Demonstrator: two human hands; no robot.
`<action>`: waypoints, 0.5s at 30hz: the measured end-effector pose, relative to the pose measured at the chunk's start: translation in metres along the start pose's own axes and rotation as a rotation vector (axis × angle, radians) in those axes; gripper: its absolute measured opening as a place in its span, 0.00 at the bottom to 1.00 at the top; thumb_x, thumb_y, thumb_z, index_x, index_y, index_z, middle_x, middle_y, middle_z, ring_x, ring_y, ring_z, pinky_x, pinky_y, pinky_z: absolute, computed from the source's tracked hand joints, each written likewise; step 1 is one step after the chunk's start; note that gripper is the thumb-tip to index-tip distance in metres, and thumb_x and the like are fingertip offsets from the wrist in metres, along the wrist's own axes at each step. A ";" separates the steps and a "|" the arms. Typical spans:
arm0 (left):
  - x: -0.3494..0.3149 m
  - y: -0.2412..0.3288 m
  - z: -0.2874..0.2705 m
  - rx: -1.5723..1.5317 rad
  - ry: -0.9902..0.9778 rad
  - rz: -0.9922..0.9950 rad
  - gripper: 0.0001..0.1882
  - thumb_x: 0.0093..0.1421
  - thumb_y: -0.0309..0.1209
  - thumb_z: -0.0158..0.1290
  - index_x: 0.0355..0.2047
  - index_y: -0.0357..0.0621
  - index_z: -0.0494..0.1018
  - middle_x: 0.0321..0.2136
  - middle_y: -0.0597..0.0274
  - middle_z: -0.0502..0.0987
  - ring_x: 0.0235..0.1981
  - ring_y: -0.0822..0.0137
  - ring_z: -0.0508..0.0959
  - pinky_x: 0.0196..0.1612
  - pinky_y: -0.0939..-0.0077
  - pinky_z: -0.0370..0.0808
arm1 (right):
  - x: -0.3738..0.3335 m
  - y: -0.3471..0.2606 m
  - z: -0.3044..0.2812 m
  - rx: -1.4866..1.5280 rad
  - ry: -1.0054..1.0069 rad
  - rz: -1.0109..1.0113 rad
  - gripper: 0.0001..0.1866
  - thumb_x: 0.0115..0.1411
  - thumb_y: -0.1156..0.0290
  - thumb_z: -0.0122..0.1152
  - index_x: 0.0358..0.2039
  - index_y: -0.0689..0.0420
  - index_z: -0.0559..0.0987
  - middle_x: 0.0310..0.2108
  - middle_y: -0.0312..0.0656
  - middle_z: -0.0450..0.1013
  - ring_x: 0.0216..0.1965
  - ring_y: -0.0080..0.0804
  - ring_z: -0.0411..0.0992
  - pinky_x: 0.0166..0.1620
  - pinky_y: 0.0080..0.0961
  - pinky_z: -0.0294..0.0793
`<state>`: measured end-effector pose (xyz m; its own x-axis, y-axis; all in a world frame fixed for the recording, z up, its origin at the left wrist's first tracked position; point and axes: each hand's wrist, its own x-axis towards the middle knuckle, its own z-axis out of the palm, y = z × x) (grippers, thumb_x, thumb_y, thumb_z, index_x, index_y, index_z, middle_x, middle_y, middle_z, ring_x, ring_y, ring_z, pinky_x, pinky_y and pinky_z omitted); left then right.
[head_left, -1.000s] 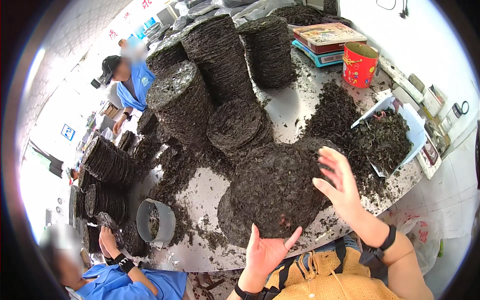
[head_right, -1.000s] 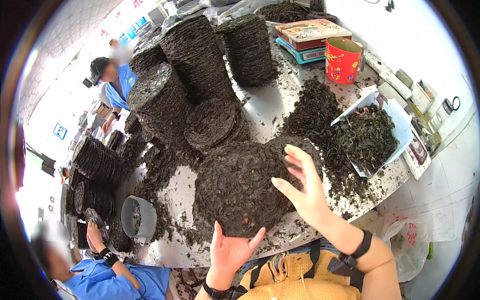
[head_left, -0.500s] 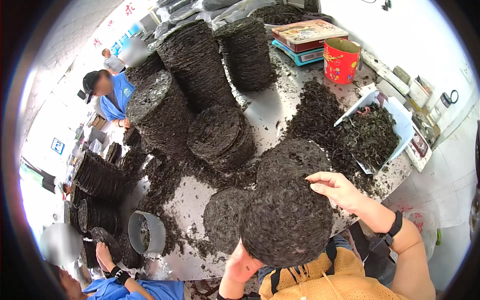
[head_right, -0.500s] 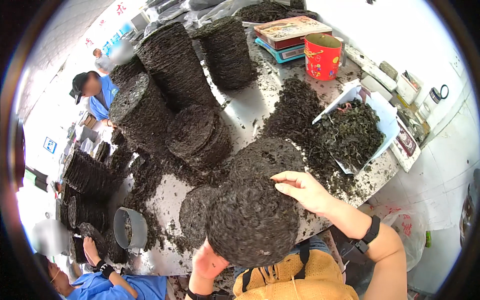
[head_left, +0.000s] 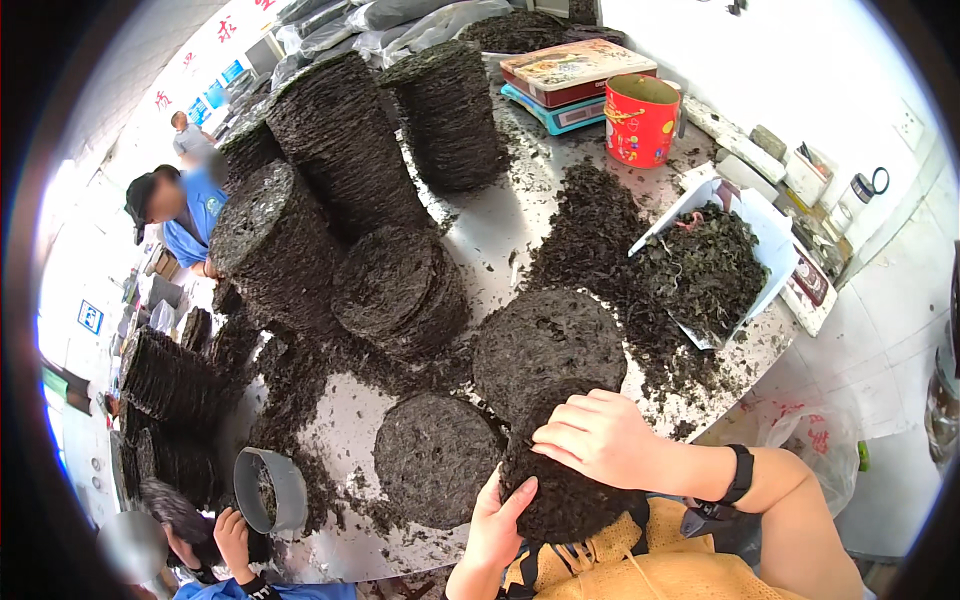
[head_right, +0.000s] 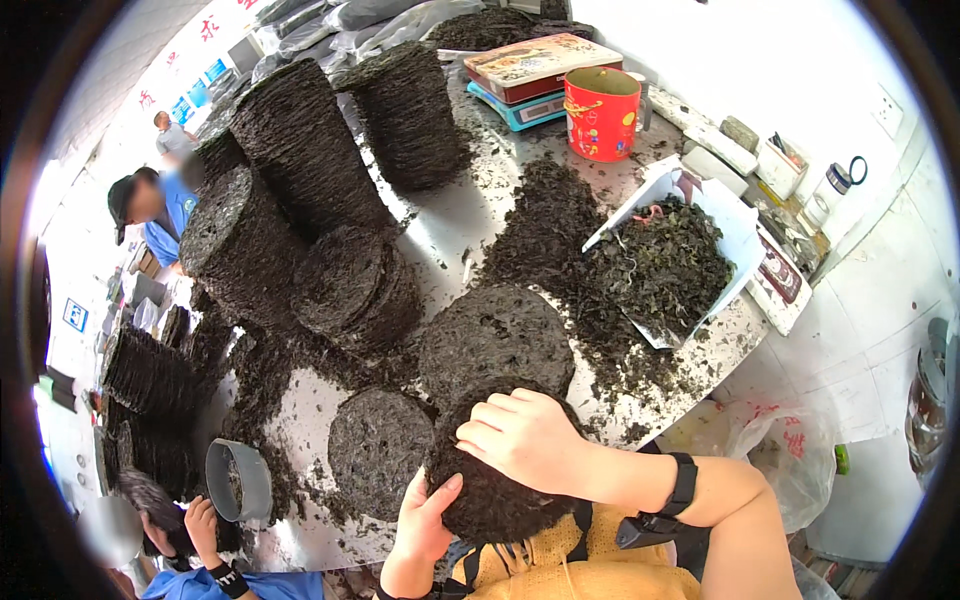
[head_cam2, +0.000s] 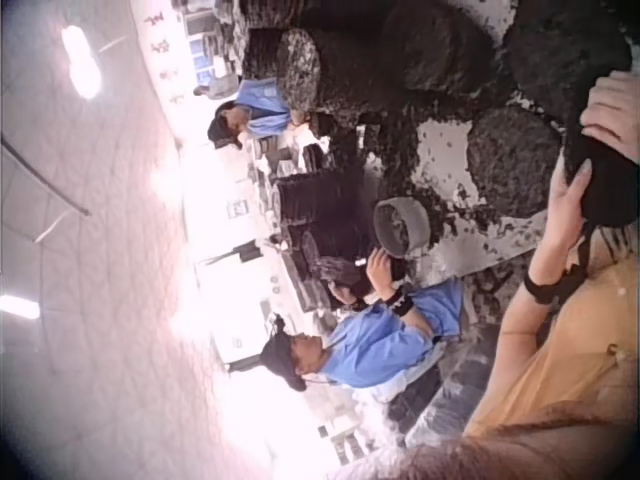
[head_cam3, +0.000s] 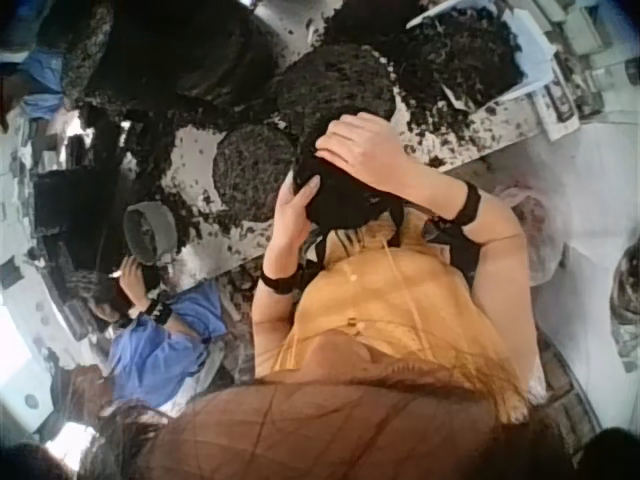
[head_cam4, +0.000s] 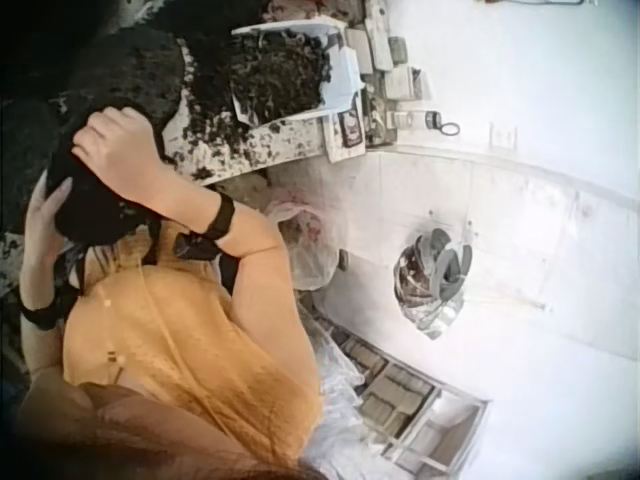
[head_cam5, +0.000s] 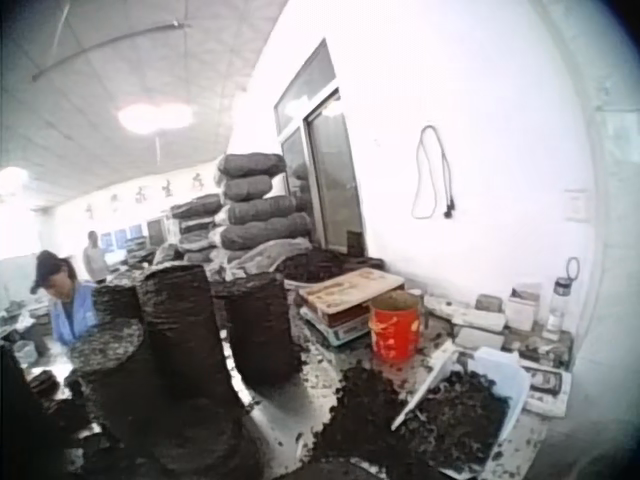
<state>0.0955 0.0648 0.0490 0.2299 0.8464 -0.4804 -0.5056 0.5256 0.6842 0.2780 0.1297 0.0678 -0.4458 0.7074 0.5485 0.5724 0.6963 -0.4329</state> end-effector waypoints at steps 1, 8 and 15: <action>0.001 -0.002 0.000 0.029 0.018 0.014 0.19 0.61 0.23 0.50 0.54 0.40 0.65 0.46 0.62 0.73 0.46 0.70 0.73 0.50 0.72 0.70 | 0.000 -0.001 0.002 -0.046 0.002 0.001 0.05 0.49 0.68 0.66 0.26 0.52 0.78 0.22 0.32 0.70 0.25 0.27 0.70 0.29 0.23 0.68; 0.005 -0.004 0.006 -0.122 0.082 -0.063 0.19 0.61 0.23 0.49 0.53 0.42 0.64 0.47 0.60 0.72 0.46 0.66 0.73 0.51 0.68 0.72 | -0.003 0.012 -0.014 0.556 -0.259 0.386 0.03 0.53 0.73 0.60 0.29 0.57 0.76 0.24 0.34 0.71 0.25 0.25 0.71 0.29 0.22 0.71; 0.009 0.003 0.006 -0.170 0.250 -0.075 0.23 0.59 0.25 0.52 0.55 0.43 0.61 0.47 0.57 0.72 0.48 0.57 0.73 0.49 0.54 0.72 | -0.062 0.110 -0.058 1.305 0.900 1.134 0.14 0.60 0.66 0.59 0.45 0.54 0.73 0.36 0.35 0.75 0.31 0.18 0.71 0.33 0.17 0.73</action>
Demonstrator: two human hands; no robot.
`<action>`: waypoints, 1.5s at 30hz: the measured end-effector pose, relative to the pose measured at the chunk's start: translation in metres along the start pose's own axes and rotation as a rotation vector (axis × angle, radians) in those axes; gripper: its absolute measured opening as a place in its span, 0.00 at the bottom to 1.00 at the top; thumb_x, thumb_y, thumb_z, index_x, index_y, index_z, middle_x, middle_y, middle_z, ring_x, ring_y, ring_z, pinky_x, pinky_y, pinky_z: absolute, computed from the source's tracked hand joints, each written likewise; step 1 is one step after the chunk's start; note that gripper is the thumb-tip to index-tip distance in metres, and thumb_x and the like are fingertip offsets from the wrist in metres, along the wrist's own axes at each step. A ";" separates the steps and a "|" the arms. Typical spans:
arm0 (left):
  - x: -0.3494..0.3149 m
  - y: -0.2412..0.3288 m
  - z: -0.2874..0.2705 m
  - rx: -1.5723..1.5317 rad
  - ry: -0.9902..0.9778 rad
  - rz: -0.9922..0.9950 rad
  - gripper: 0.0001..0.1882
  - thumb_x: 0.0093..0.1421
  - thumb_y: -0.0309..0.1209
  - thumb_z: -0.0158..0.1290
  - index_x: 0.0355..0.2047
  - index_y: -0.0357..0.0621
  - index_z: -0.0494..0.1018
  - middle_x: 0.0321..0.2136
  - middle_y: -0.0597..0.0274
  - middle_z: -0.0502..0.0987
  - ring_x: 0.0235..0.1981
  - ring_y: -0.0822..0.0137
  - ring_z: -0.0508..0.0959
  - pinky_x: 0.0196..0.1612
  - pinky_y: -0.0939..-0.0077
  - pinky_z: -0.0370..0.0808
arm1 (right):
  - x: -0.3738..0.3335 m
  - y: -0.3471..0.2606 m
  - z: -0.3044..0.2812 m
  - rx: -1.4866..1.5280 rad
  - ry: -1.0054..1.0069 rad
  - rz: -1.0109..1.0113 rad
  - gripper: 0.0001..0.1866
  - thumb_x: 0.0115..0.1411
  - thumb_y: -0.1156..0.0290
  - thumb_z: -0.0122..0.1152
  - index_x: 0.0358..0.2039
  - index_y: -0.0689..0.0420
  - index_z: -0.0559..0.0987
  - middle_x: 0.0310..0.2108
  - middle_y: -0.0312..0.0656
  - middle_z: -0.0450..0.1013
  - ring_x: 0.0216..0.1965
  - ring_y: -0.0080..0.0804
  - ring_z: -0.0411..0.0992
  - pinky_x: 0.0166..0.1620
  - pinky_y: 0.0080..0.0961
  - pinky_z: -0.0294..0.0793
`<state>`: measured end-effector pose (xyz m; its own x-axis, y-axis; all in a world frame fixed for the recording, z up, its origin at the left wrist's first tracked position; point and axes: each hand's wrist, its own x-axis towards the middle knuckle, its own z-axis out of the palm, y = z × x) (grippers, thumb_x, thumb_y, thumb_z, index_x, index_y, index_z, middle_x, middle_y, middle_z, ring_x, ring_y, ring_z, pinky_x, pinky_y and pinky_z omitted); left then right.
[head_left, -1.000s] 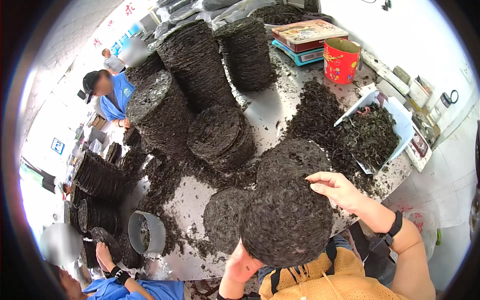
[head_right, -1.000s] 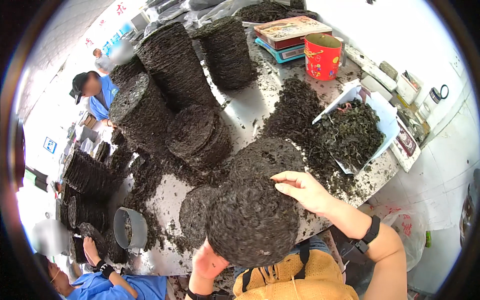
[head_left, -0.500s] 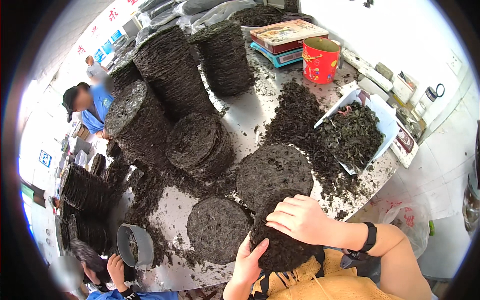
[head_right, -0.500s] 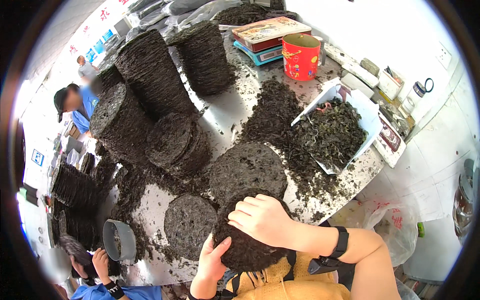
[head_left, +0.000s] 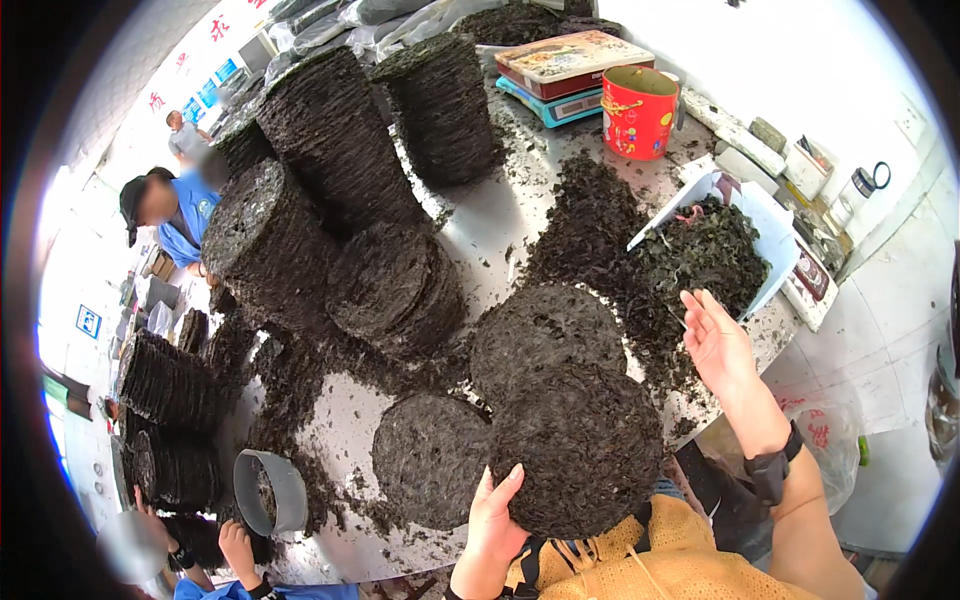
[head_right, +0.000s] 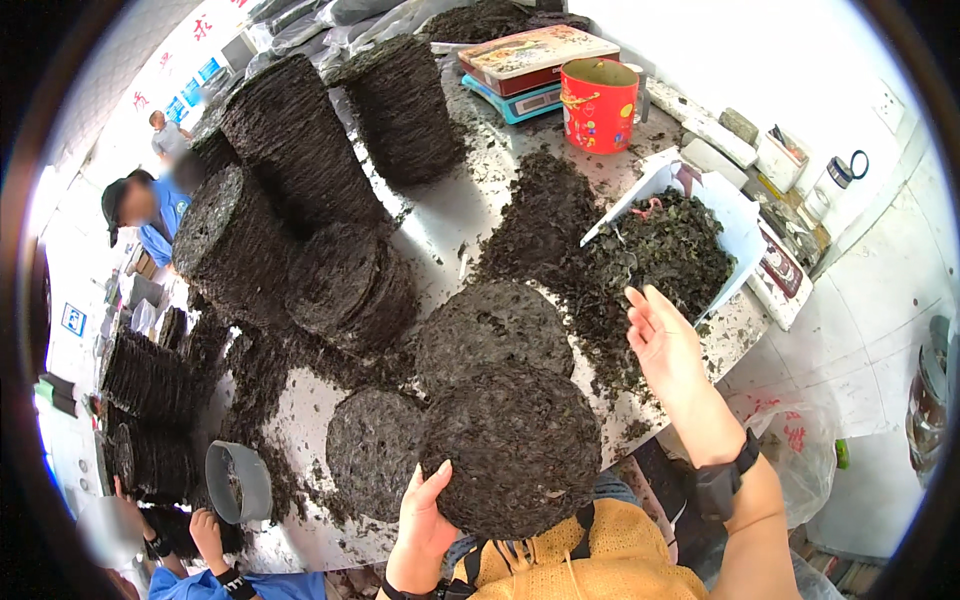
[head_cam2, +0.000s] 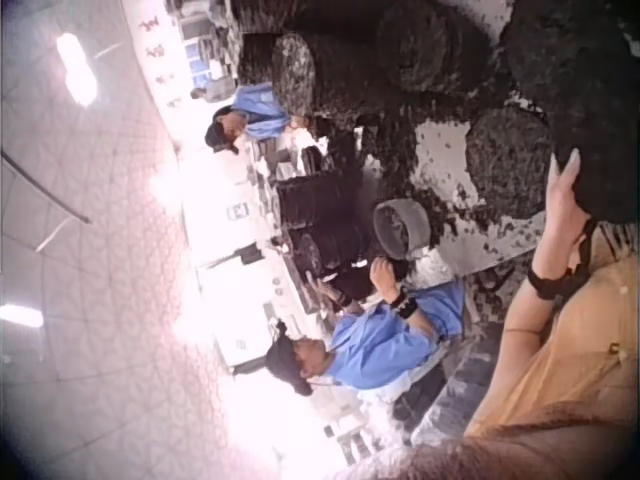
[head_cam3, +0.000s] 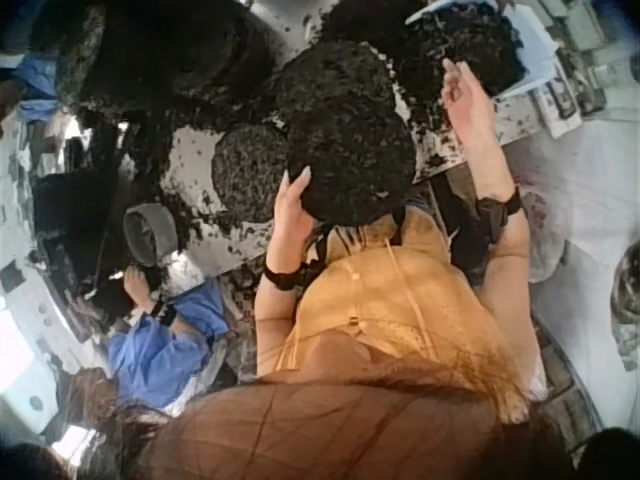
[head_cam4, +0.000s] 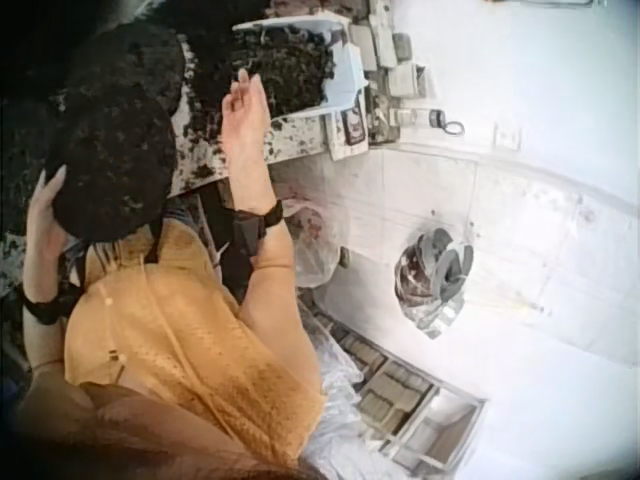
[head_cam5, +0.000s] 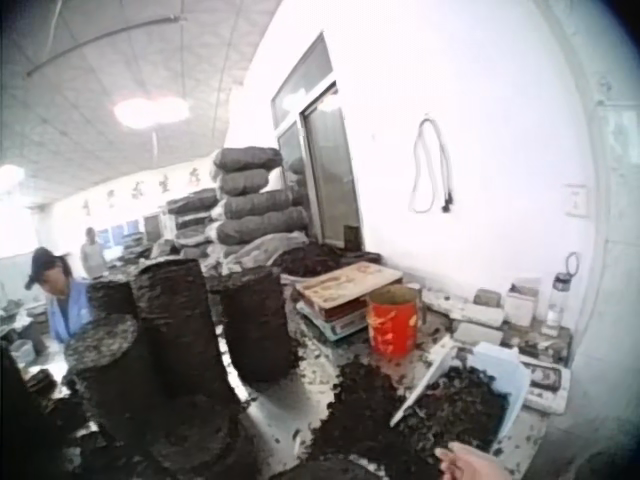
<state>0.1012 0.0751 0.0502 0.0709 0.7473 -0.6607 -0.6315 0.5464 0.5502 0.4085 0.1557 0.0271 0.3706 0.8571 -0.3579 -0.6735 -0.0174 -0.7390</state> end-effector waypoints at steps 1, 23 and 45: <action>0.001 0.001 0.002 0.001 0.020 0.038 0.24 0.58 0.25 0.53 0.55 0.43 0.61 0.47 0.57 0.72 0.47 0.56 0.73 0.49 0.53 0.72 | 0.004 -0.003 -0.007 0.029 0.062 0.055 0.16 0.60 0.64 0.59 0.47 0.54 0.72 0.38 0.34 0.75 0.32 0.17 0.71 0.34 0.17 0.73; 0.022 0.050 -0.043 1.927 0.207 0.886 0.32 0.52 0.37 0.59 0.58 0.47 0.64 0.63 0.50 0.55 0.66 0.47 0.48 0.64 0.40 0.31 | -0.022 0.054 0.035 -1.551 -0.891 -1.007 0.09 0.53 0.63 0.62 0.34 0.51 0.79 0.45 0.37 0.72 0.51 0.35 0.67 0.59 0.41 0.60; -0.002 0.016 -0.173 1.075 0.461 0.800 0.31 0.68 0.46 0.32 0.65 0.40 0.49 0.64 0.46 0.52 0.66 0.52 0.50 0.66 0.51 0.37 | -0.073 0.163 0.113 -1.223 -1.420 -0.833 0.13 0.58 0.71 0.56 0.44 0.56 0.77 0.47 0.40 0.74 0.50 0.34 0.72 0.53 0.30 0.71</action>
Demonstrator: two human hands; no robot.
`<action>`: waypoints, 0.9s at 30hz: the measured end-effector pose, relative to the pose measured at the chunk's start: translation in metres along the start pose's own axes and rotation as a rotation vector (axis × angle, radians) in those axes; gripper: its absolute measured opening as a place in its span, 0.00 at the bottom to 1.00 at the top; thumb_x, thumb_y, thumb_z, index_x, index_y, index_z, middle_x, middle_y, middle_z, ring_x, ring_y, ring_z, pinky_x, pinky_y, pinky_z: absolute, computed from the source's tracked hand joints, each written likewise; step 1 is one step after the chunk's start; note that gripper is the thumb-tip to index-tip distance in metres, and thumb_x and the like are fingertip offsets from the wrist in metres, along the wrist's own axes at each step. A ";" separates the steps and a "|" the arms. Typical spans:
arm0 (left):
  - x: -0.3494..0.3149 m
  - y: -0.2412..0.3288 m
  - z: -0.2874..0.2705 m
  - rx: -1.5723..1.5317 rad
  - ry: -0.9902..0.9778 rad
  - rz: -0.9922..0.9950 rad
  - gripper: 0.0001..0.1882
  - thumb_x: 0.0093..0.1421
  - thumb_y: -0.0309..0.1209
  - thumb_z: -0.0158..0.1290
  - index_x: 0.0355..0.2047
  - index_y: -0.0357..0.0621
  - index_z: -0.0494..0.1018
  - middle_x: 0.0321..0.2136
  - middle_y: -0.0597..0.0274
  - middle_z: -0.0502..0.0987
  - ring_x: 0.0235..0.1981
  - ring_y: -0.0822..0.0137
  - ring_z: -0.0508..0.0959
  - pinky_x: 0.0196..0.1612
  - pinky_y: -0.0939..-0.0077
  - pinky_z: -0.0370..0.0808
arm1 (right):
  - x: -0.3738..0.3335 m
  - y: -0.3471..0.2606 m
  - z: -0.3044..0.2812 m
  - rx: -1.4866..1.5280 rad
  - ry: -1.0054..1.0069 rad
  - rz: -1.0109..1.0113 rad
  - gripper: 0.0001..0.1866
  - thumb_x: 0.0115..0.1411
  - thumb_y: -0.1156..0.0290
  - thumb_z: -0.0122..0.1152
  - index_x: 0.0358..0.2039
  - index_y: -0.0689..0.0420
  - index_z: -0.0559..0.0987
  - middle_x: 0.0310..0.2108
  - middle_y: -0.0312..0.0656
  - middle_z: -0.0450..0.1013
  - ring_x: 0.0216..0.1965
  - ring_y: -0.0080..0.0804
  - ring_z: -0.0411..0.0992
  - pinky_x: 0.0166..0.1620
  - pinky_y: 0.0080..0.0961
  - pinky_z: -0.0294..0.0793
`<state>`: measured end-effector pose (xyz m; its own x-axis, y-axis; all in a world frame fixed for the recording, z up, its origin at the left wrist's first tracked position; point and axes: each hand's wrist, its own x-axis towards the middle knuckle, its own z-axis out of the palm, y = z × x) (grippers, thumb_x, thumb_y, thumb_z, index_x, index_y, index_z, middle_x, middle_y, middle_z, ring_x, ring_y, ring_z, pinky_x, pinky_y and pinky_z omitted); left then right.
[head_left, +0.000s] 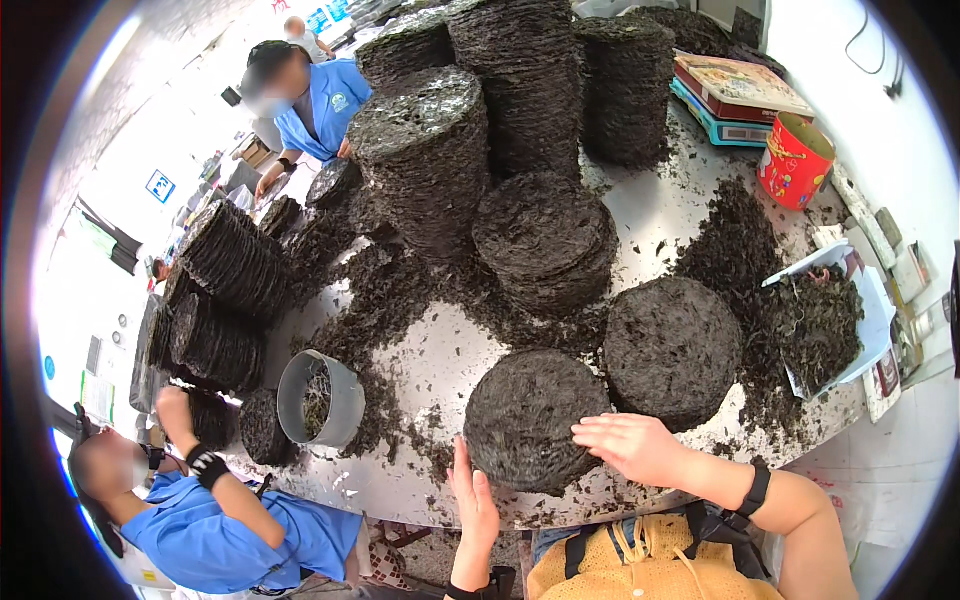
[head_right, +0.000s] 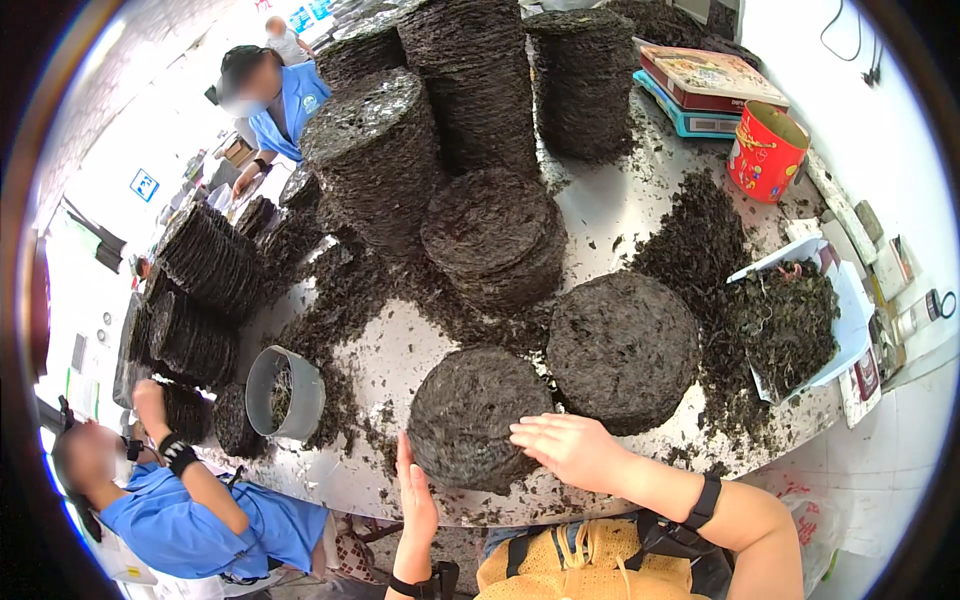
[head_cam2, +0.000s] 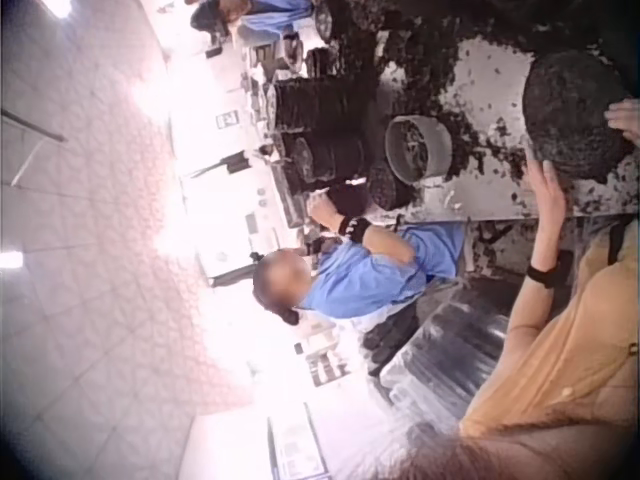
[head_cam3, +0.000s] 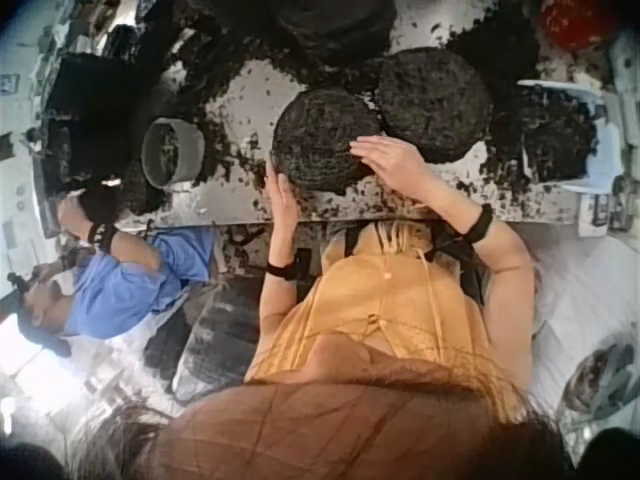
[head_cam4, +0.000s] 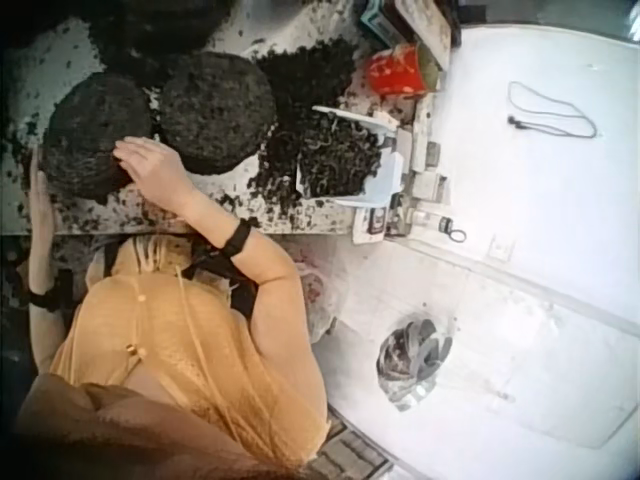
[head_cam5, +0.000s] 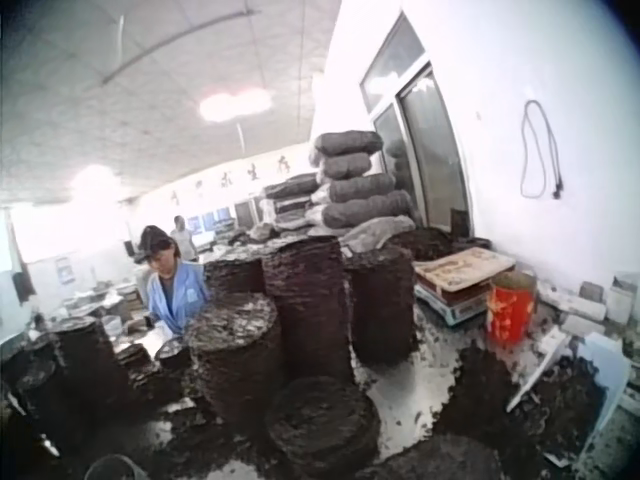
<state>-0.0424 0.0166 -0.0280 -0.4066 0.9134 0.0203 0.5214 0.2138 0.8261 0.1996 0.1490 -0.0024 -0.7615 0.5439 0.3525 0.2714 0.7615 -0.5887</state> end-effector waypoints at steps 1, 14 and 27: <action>-0.001 0.001 0.003 -0.085 0.044 -0.001 0.31 0.68 0.46 0.32 0.64 0.39 0.49 0.64 0.46 0.52 0.66 0.52 0.50 0.66 0.51 0.37 | 0.005 -0.004 -0.007 0.066 0.018 0.062 0.13 0.58 0.72 0.56 0.44 0.56 0.78 0.47 0.40 0.74 0.51 0.35 0.71 0.53 0.30 0.72; 0.017 0.055 0.023 -1.504 -0.538 -0.270 0.38 0.57 0.30 0.56 0.64 0.47 0.48 0.58 0.49 0.61 0.60 0.54 0.62 0.59 0.54 0.63 | -0.020 -0.023 -0.066 1.374 0.716 0.986 0.09 0.62 0.61 0.57 0.38 0.51 0.77 0.24 0.20 0.64 0.27 0.12 0.61 0.34 0.18 0.65; -0.006 0.113 0.072 -1.260 -0.393 -0.480 0.17 0.62 0.23 0.48 0.52 0.44 0.65 0.49 0.60 0.72 0.51 0.66 0.72 0.53 0.67 0.70 | -0.037 -0.045 -0.080 0.027 0.324 0.126 0.15 0.52 0.64 0.65 0.40 0.54 0.77 0.43 0.37 0.74 0.44 0.36 0.72 0.49 0.33 0.71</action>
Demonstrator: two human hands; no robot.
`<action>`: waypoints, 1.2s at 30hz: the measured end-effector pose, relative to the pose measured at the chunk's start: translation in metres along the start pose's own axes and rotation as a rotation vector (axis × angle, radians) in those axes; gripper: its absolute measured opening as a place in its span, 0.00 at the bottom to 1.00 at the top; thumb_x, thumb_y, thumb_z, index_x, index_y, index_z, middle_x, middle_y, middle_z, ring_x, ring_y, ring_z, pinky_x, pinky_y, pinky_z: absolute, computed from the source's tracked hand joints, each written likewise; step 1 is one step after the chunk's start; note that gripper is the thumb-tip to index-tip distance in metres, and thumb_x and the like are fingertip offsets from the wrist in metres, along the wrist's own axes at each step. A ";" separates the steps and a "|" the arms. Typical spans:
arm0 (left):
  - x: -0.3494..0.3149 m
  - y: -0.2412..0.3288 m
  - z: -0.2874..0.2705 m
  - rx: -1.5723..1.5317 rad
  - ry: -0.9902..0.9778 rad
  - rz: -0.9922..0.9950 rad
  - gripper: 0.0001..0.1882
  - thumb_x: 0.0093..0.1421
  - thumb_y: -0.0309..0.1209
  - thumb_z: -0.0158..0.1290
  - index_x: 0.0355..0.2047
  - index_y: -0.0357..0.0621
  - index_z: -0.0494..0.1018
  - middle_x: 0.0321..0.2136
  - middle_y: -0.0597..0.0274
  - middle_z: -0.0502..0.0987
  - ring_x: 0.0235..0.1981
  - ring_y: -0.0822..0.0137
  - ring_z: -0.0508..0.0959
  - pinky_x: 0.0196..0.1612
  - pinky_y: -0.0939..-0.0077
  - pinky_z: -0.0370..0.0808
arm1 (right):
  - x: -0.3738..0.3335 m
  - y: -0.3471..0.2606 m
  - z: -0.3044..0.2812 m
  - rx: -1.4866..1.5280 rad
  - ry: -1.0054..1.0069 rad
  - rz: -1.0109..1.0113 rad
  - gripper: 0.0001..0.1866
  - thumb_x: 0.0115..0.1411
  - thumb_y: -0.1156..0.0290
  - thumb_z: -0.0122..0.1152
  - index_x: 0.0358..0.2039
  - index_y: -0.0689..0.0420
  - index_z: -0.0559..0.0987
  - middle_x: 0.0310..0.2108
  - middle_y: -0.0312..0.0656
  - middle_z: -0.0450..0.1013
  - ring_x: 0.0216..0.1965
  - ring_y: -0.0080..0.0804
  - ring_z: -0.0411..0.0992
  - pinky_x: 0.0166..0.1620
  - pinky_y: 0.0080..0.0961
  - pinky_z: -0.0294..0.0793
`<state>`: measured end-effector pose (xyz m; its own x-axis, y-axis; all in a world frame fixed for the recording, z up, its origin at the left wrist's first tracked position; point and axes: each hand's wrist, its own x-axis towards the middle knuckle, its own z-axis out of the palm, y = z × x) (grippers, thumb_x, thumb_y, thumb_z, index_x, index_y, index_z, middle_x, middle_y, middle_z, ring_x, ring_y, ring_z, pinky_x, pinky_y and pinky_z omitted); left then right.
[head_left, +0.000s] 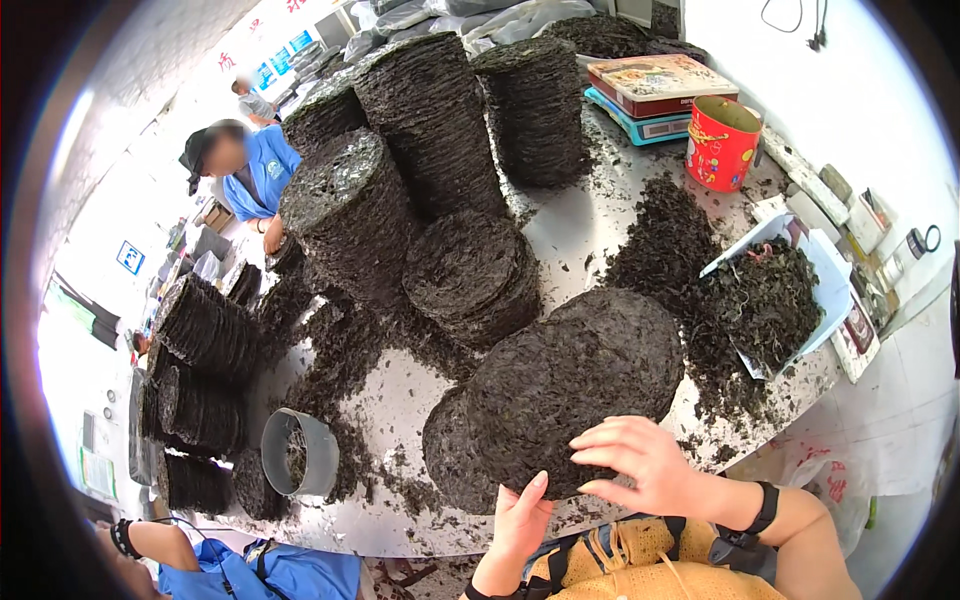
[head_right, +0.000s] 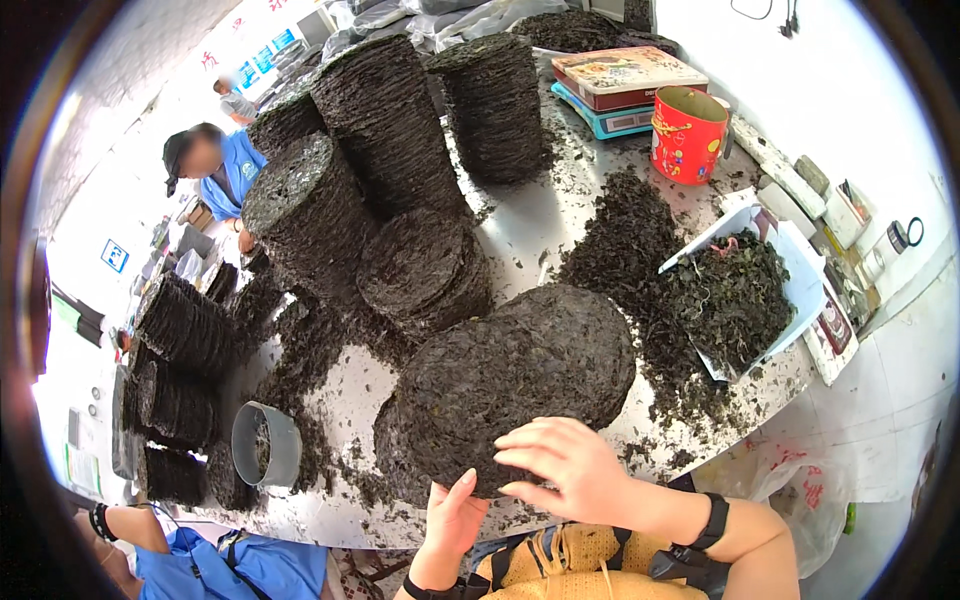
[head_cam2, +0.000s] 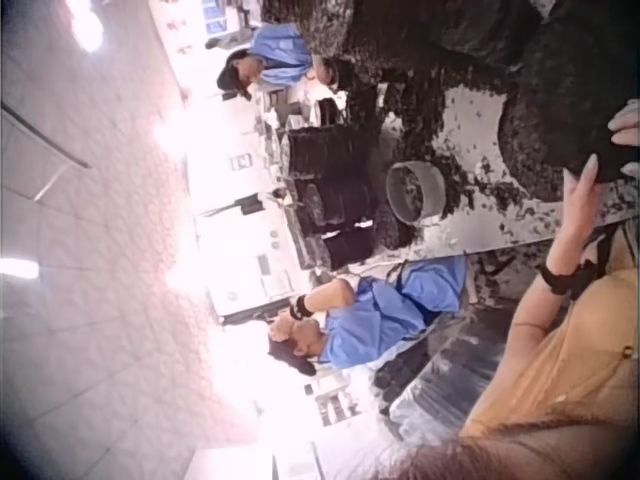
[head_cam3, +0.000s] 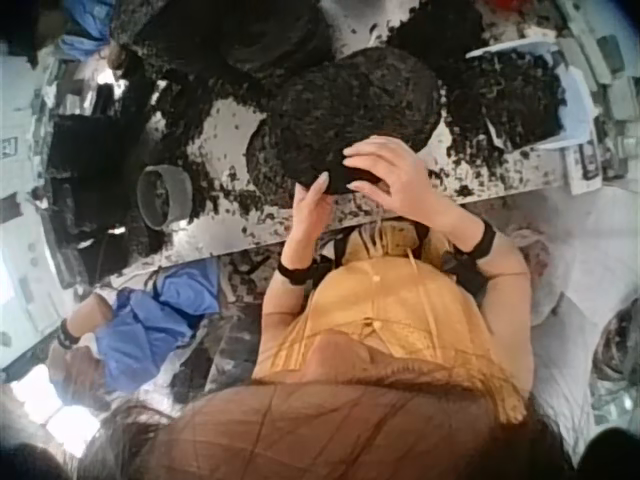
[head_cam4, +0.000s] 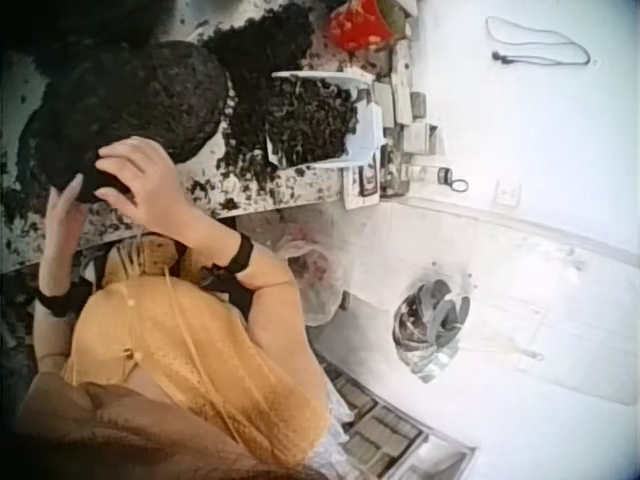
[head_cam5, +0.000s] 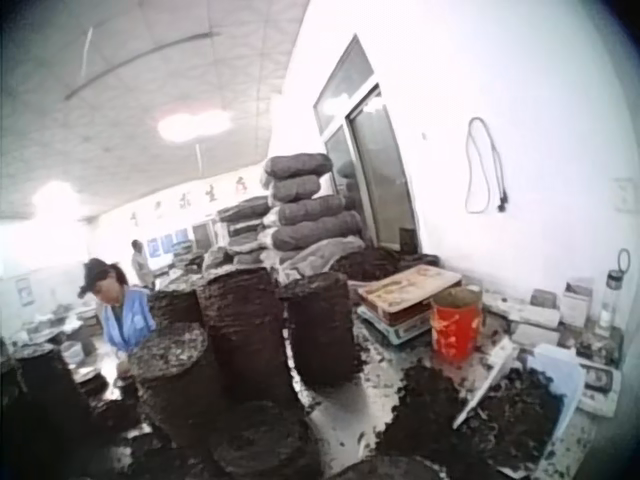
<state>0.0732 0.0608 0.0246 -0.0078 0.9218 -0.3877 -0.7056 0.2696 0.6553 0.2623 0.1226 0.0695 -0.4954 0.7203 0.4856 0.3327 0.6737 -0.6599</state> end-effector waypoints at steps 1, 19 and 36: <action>-0.001 -0.002 0.001 0.000 0.003 0.002 0.17 0.62 0.23 0.48 0.52 0.44 0.65 0.49 0.60 0.72 0.51 0.66 0.72 0.53 0.68 0.70 | 0.001 0.000 0.004 -0.044 -0.007 -0.050 0.15 0.51 0.63 0.66 0.40 0.53 0.78 0.43 0.36 0.74 0.44 0.35 0.72 0.48 0.33 0.71; -0.017 0.008 0.022 0.088 -0.019 -0.159 0.34 0.45 0.21 0.44 0.57 0.38 0.58 0.51 0.51 0.68 0.53 0.56 0.69 0.55 0.56 0.68 | 0.003 0.003 -0.013 -0.028 0.049 0.114 0.15 0.50 0.71 0.66 0.41 0.54 0.79 0.41 0.39 0.76 0.40 0.36 0.75 0.43 0.32 0.73; -0.015 -0.020 0.019 0.001 0.013 -0.326 0.33 0.44 0.21 0.43 0.56 0.35 0.60 0.50 0.50 0.70 0.50 0.51 0.71 0.53 0.52 0.68 | -0.017 0.024 -0.022 -0.143 0.042 -0.131 0.08 0.49 0.73 0.66 0.29 0.53 0.76 0.30 0.33 0.70 0.29 0.30 0.72 0.32 0.24 0.72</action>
<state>0.1009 0.0467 0.0294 0.2093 0.7831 -0.5857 -0.6714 0.5505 0.4961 0.2960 0.1303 0.0582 -0.5087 0.6293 0.5875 0.3794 0.7764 -0.5032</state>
